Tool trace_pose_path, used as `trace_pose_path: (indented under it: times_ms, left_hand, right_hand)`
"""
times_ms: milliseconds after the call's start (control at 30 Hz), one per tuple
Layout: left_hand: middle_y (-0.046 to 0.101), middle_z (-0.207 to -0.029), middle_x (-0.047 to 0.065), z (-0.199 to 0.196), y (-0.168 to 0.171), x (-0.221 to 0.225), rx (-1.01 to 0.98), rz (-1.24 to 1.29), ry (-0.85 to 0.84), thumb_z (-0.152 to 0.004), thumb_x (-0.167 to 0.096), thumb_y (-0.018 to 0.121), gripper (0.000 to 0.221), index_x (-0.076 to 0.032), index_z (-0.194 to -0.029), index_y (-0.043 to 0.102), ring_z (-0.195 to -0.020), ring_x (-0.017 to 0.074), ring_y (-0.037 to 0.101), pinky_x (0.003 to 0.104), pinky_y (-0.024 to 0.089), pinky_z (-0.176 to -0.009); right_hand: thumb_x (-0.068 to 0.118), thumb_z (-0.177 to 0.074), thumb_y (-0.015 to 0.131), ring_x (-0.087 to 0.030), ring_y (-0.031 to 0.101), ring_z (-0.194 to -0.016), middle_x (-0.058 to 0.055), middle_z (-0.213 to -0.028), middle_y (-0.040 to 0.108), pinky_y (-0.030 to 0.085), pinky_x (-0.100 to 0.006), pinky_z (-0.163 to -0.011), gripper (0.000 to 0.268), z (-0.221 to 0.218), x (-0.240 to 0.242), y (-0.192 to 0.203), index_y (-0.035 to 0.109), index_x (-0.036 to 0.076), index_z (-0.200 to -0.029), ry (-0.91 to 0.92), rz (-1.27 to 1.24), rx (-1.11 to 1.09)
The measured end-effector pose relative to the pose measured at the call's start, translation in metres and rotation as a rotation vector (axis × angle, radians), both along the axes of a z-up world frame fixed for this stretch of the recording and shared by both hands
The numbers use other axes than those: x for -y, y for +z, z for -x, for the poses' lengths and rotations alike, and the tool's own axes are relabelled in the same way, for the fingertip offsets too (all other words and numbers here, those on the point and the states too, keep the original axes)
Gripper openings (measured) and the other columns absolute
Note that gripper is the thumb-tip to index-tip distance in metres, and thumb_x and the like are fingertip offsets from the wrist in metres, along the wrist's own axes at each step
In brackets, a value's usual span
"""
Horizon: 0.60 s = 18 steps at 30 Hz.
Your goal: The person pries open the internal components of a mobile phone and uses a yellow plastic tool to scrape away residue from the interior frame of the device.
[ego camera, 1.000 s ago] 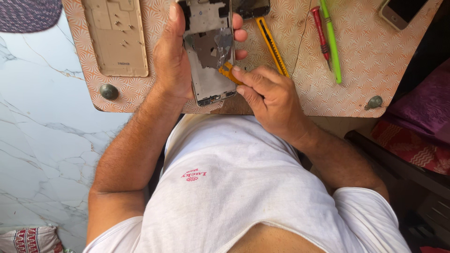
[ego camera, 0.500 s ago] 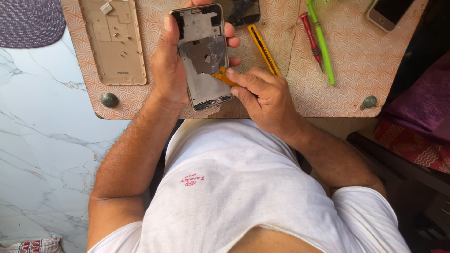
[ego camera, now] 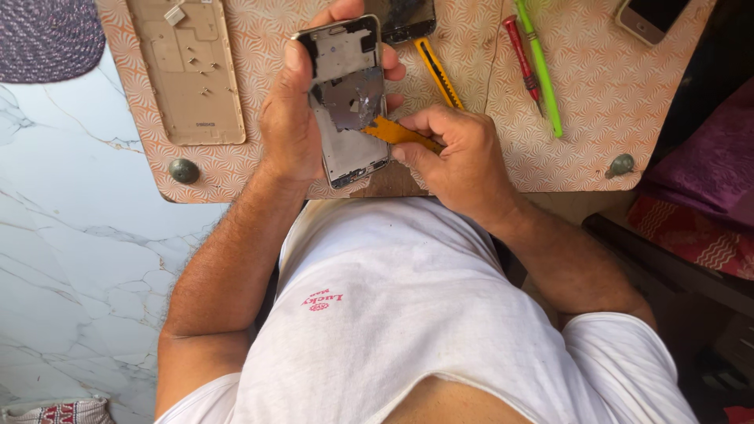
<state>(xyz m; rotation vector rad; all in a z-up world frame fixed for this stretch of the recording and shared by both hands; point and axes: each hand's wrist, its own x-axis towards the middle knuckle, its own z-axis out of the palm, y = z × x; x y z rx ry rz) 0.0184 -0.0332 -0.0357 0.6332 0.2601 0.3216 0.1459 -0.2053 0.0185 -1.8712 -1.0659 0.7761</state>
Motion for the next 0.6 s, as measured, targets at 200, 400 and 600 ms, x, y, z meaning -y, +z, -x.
trace_pose_path:
  times_ms: [200, 400, 600]
  left_hand:
    - [0.062, -0.125, 0.017, 0.0, -0.002, 0.0, 0.057, 0.047, 0.014, -0.111, -0.062, 0.043, 0.069, -0.011, -0.156, 0.037, -0.118, 0.0262, 0.062, 0.045, 0.058, -0.101]
    - [0.064, -0.127, 0.02, -0.001, -0.003, 0.001, 0.016, -0.016, 0.04, -0.112, -0.063, 0.042, 0.07, -0.008, -0.156, 0.037, -0.116, 0.0271, 0.063, 0.046, 0.061, -0.101]
    - [0.063, -0.129, 0.02, -0.002, -0.005, 0.002, 0.031, 0.045, 0.037, -0.111, -0.062, 0.044, 0.07, -0.008, -0.155, 0.038, -0.116, 0.0271, 0.063, 0.046, 0.059, -0.1]
  right_hand:
    - [0.003, -0.088, 0.085, -0.028, 0.076, -0.084, -0.016, -0.093, 0.074, 0.058, -0.037, -0.07, 0.025, 0.0, -0.008, 0.0, 0.067, 0.0, -0.104, 0.04, -0.032, 0.223]
    - [0.001, -0.091, 0.083, -0.029, 0.076, -0.087, -0.016, -0.095, 0.073, 0.06, -0.037, -0.073, 0.024, 0.004, -0.009, -0.004, 0.064, -0.001, -0.106, 0.031, -0.085, 0.294]
    - [-0.002, -0.09, 0.082, -0.03, 0.074, -0.082, -0.016, -0.091, 0.072, 0.058, -0.038, -0.069, 0.024, 0.002, -0.006, -0.005, 0.064, -0.001, -0.107, 0.051, -0.112, 0.401]
